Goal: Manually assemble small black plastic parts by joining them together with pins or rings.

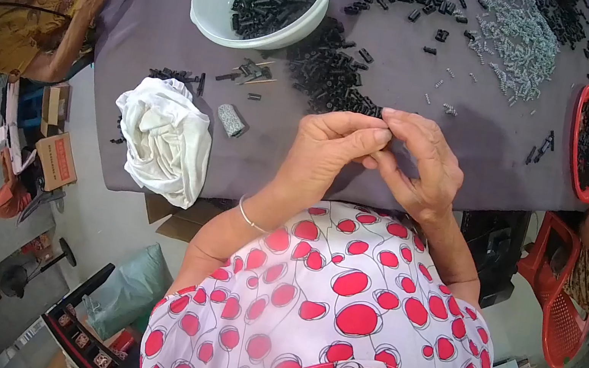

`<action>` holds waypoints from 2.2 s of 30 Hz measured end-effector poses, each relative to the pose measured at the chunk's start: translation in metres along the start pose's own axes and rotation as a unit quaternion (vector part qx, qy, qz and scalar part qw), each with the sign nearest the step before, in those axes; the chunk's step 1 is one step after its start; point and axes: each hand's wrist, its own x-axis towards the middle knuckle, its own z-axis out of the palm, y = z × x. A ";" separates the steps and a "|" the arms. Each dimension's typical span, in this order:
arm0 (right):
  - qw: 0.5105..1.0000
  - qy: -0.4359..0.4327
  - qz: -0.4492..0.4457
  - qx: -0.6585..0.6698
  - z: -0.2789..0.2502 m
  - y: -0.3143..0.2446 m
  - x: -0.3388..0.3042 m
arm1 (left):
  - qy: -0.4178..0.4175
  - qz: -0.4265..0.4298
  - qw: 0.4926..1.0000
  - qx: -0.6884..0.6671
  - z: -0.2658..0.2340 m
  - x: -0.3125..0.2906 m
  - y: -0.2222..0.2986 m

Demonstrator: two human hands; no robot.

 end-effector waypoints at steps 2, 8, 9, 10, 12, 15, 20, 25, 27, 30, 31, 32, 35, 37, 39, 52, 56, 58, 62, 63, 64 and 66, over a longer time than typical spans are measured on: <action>0.999 0.020 -0.027 -0.026 0.002 -0.001 0.002 | 0.009 0.038 0.999 0.027 0.002 0.000 0.000; 0.995 0.024 0.012 -0.100 0.007 -0.008 0.004 | 0.051 0.044 0.998 0.020 0.001 0.002 -0.002; 0.995 0.023 0.011 -0.101 0.006 -0.007 0.003 | 0.050 0.044 0.998 0.019 0.001 0.002 -0.002; 0.993 0.006 0.010 -0.119 0.007 -0.006 0.002 | 0.051 0.051 0.996 0.048 0.001 0.002 -0.001; 0.990 -0.012 0.008 -0.138 0.006 -0.006 0.002 | 0.051 0.058 0.994 0.076 0.000 0.003 0.000; 0.986 -0.041 0.004 -0.158 0.004 -0.009 0.005 | 0.057 0.055 0.988 0.129 -0.002 0.004 0.002; 0.986 -0.037 -0.015 -0.163 0.002 -0.007 0.007 | 0.025 0.029 0.992 0.119 -0.003 0.002 0.003; 0.990 -0.021 0.001 -0.138 -0.002 -0.003 0.011 | 0.017 -0.006 0.996 0.083 -0.011 -0.001 0.008; 0.992 -0.036 -0.003 -0.122 -0.003 0.000 0.008 | -0.007 -0.025 0.995 0.097 -0.014 -0.002 0.005; 0.991 -0.037 0.010 -0.126 -0.003 -0.002 0.006 | 0.000 -0.025 0.994 0.106 -0.011 -0.002 0.004; 0.991 -0.036 0.011 -0.127 -0.002 -0.002 0.006 | -0.001 -0.027 0.994 0.107 -0.010 -0.002 0.004; 0.991 -0.037 0.012 -0.125 -0.002 -0.003 0.006 | -0.003 -0.033 0.994 0.104 -0.010 -0.003 0.004; 0.993 -0.038 0.012 -0.115 0.001 -0.005 0.002 | -0.021 -0.037 0.993 0.112 -0.013 -0.003 0.001; 0.992 -0.037 -0.004 -0.123 0.005 -0.003 -0.006 | -0.069 -0.033 0.990 0.121 -0.016 -0.002 -0.004; 0.992 -0.046 0.002 -0.116 0.002 -0.006 -0.007 | -0.070 -0.038 0.989 0.127 -0.014 -0.003 -0.002; 0.989 0.000 0.136 -0.061 -0.041 0.027 0.015 | 0.174 0.254 0.887 0.343 -0.009 -0.018 0.071; 0.978 -0.002 0.123 -0.167 -0.042 0.060 0.037 | 0.256 0.361 0.725 0.528 -0.036 0.015 0.112; 0.975 -0.006 0.115 -0.191 -0.041 0.069 0.048 | 0.287 0.370 0.663 0.584 -0.047 0.031 0.120; 0.966 -0.010 0.111 -0.232 -0.042 0.092 0.063 | 0.285 0.366 0.562 0.685 -0.054 0.034 0.118; 0.966 -0.009 0.110 -0.235 -0.043 0.094 0.066 | 0.283 0.368 0.563 0.684 -0.052 0.032 0.114; 0.959 -0.032 0.143 -0.243 -0.044 0.096 0.070 | 0.281 0.420 0.534 0.678 -0.051 0.030 0.110; 0.950 -0.054 0.178 -0.252 -0.044 0.098 0.074 | 0.261 0.493 0.510 0.654 -0.041 0.024 0.100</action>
